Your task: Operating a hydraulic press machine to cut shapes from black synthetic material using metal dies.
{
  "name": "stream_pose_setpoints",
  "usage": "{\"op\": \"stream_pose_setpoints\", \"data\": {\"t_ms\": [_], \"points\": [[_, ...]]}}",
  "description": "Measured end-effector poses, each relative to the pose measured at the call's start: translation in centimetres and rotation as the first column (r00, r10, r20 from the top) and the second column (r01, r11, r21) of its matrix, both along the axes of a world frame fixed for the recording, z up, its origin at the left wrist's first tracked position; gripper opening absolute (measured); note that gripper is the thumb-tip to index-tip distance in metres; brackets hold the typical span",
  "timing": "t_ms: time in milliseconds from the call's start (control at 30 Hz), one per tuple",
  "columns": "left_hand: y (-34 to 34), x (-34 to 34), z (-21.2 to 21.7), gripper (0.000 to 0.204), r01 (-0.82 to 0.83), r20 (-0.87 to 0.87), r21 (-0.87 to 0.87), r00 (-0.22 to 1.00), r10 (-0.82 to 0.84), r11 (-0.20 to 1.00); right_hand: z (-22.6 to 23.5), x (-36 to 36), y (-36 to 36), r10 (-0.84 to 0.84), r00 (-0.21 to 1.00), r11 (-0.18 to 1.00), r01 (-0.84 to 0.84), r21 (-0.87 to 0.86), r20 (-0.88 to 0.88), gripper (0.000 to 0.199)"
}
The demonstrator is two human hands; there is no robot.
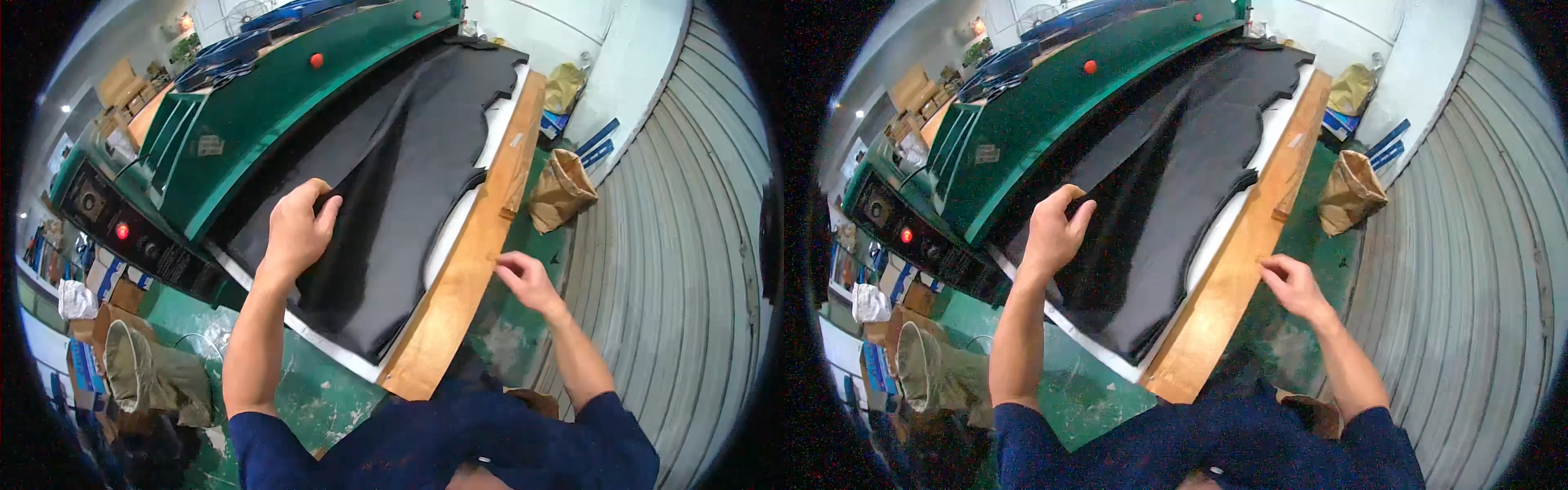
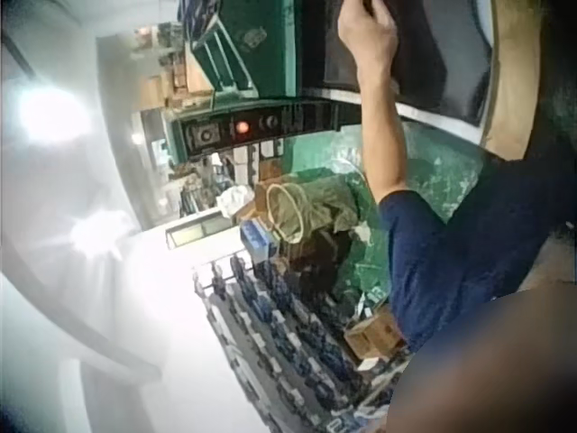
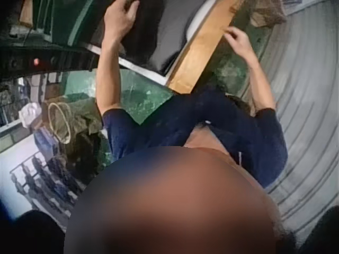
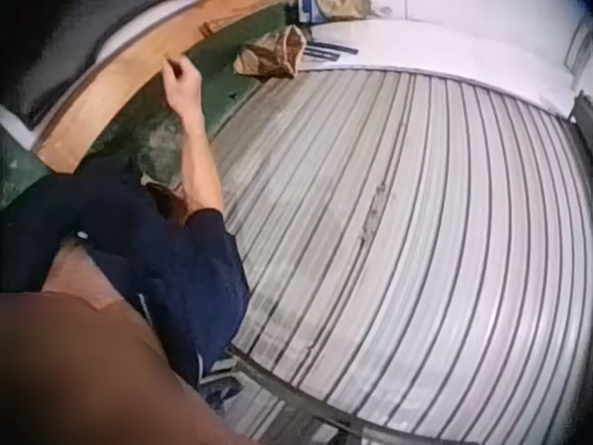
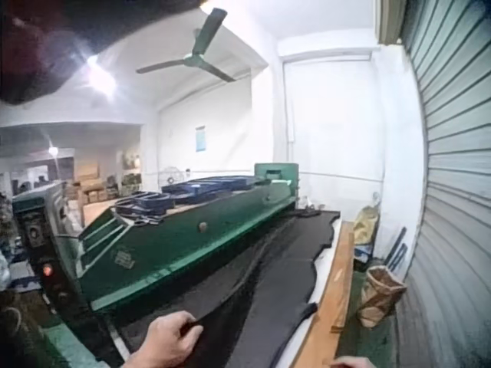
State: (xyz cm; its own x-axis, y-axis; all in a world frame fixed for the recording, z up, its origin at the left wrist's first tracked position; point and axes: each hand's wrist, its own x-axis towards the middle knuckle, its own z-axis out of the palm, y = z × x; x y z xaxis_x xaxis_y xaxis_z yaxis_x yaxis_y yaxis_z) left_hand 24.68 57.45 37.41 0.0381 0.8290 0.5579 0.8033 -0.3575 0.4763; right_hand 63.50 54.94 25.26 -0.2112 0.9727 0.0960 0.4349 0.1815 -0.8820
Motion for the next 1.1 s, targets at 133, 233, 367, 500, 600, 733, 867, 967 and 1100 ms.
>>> {"op": "stream_pose_setpoints", "data": {"t_ms": [133, 233, 367, 500, 600, 733, 867, 967, 1100], "points": [[-1.5, 8.7, 1.9, 0.009, 0.228, 0.139, 0.023, 0.963, -0.229, 0.973, 3.9, -2.7, 7.5, 0.103, 0.94, 0.991, -0.124, -0.044, -0.324, 0.034], [-3.1, 15.2, 1.2, 0.011, 0.458, 0.088, -0.106, 0.889, -0.45, 0.883, 4.5, -1.2, 15.5, 0.118, 0.769, 0.941, -0.289, -0.178, -0.628, 0.038], [-4.3, 22.4, 0.4, 0.009, 0.713, 0.217, -0.188, 0.701, -0.679, 0.675, 4.9, -0.3, 22.4, 0.077, 0.72, 0.928, -0.305, -0.215, -0.689, 0.041], [-1.9, 26.9, 3.2, 0.014, 0.845, 0.366, -0.394, 0.505, -0.782, 0.362, 2.7, 4.2, 28.7, -0.019, 0.649, 0.825, -0.42, -0.378, -0.761, 0.034], [-0.8, 29.1, 8.1, 0.011, 0.848, 0.476, -0.43, 0.504, -0.721, 0.309, 1.2, 7.0, 33.6, -0.094, 0.539, 0.699, -0.563, -0.441, -0.837, 0.03], [0.1, 28.1, 9.8, 0.009, 0.609, 0.279, -0.587, 0.771, -0.572, 0.533, 0.0, 8.7, 38.1, -0.087, 0.781, 0.81, -0.306, -0.5, -0.619, 0.036], [5.1, 23.9, 9.2, 0.012, -0.085, -0.276, -0.426, 0.96, -0.04, 0.901, 2.6, 14.9, 39.5, 0.102, 0.899, 0.972, -0.18, -0.148, -0.425, 0.037], [7.4, 20.9, 8.8, 0.011, -0.259, -0.33, -0.208, 0.926, 0.181, 0.943, 9.3, 19.9, 37.5, 0.153, 0.91, 0.98, -0.191, -0.062, -0.384, 0.034], [15.7, 18.8, 6.8, 0.011, -0.173, -0.279, -0.093, 0.95, 0.141, 0.981, 11.5, 27.8, 35.0, -0.042, 0.884, 0.972, -0.071, -0.223, -0.466, 0.032]]}}
